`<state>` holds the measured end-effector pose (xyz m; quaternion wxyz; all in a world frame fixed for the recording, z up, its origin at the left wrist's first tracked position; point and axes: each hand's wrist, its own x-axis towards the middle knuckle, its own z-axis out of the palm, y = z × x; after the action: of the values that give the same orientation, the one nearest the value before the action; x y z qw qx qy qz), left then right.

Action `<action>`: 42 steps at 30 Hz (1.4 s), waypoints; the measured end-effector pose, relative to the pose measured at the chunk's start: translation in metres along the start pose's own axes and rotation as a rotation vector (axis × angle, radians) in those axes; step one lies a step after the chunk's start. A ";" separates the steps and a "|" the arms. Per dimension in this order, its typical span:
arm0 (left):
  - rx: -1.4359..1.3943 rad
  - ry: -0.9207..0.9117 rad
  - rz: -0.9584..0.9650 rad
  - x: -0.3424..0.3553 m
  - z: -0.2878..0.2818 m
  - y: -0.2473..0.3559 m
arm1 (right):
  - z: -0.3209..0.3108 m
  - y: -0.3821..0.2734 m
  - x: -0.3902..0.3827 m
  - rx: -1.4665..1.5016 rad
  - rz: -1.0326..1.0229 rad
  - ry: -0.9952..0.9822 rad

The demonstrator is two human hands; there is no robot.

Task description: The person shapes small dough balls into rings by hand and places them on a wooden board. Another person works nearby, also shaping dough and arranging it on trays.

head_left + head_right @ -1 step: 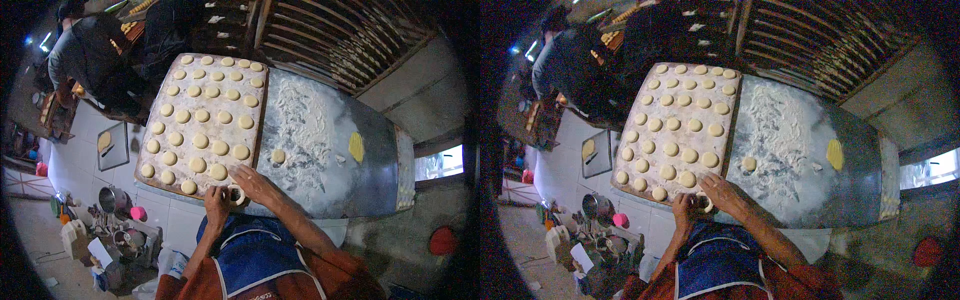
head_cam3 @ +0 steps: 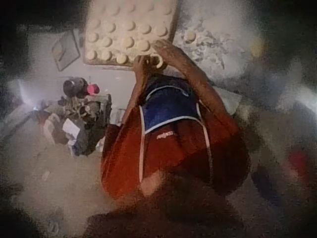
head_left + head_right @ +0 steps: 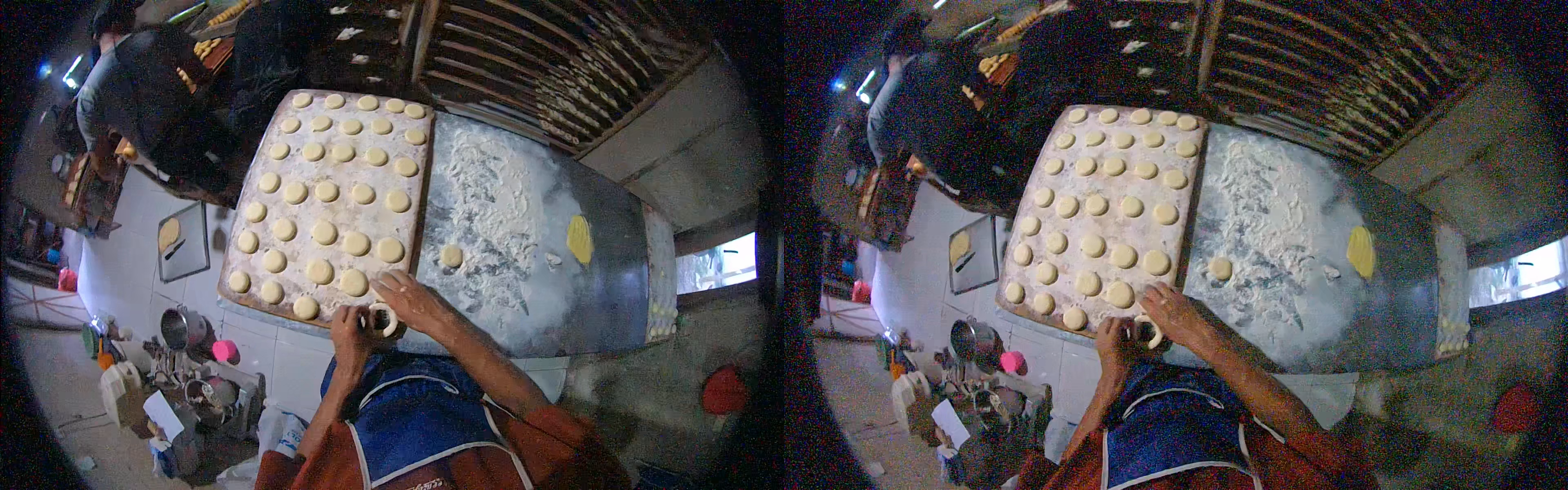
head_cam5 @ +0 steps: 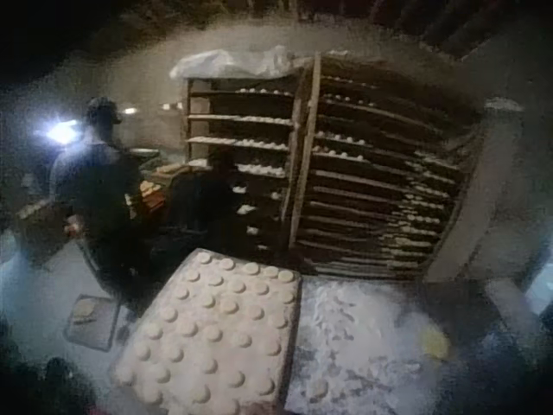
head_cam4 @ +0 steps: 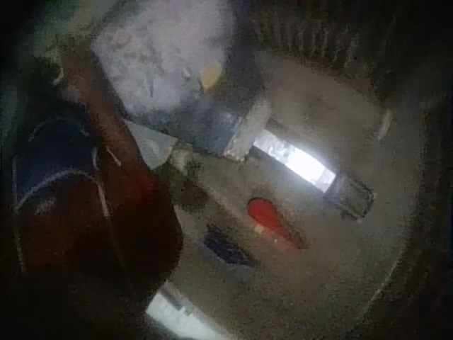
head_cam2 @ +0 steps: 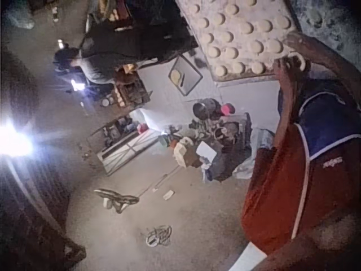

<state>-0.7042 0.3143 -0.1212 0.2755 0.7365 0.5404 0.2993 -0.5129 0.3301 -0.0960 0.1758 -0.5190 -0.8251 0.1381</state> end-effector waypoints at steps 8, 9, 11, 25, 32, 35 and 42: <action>0.495 0.199 0.179 0.069 0.002 0.017 | -0.034 0.045 -0.019 0.606 0.311 -0.070; 0.485 0.068 0.156 0.075 0.000 0.016 | -0.042 0.053 -0.032 0.576 0.422 -0.051; 0.473 -0.194 0.084 0.074 -0.014 0.013 | -0.058 0.069 -0.072 0.526 0.630 -0.033; -0.707 -0.499 -0.088 0.045 0.178 0.177 | -0.071 0.150 -0.197 1.084 0.633 0.658; -0.812 -0.481 -0.197 0.032 0.198 0.221 | -0.098 0.142 -0.215 1.009 0.572 0.774; -0.970 -0.450 -0.297 0.021 0.218 0.218 | -0.108 0.144 -0.221 1.247 0.529 0.633; -1.171 -0.610 -0.259 0.017 0.207 0.223 | -0.078 0.178 -0.242 1.443 0.582 0.496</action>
<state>-0.4061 0.2543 -0.0947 0.8035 0.4464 0.2710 0.2858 -0.2388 0.1896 -0.1348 0.6011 -0.4872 -0.3023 0.5567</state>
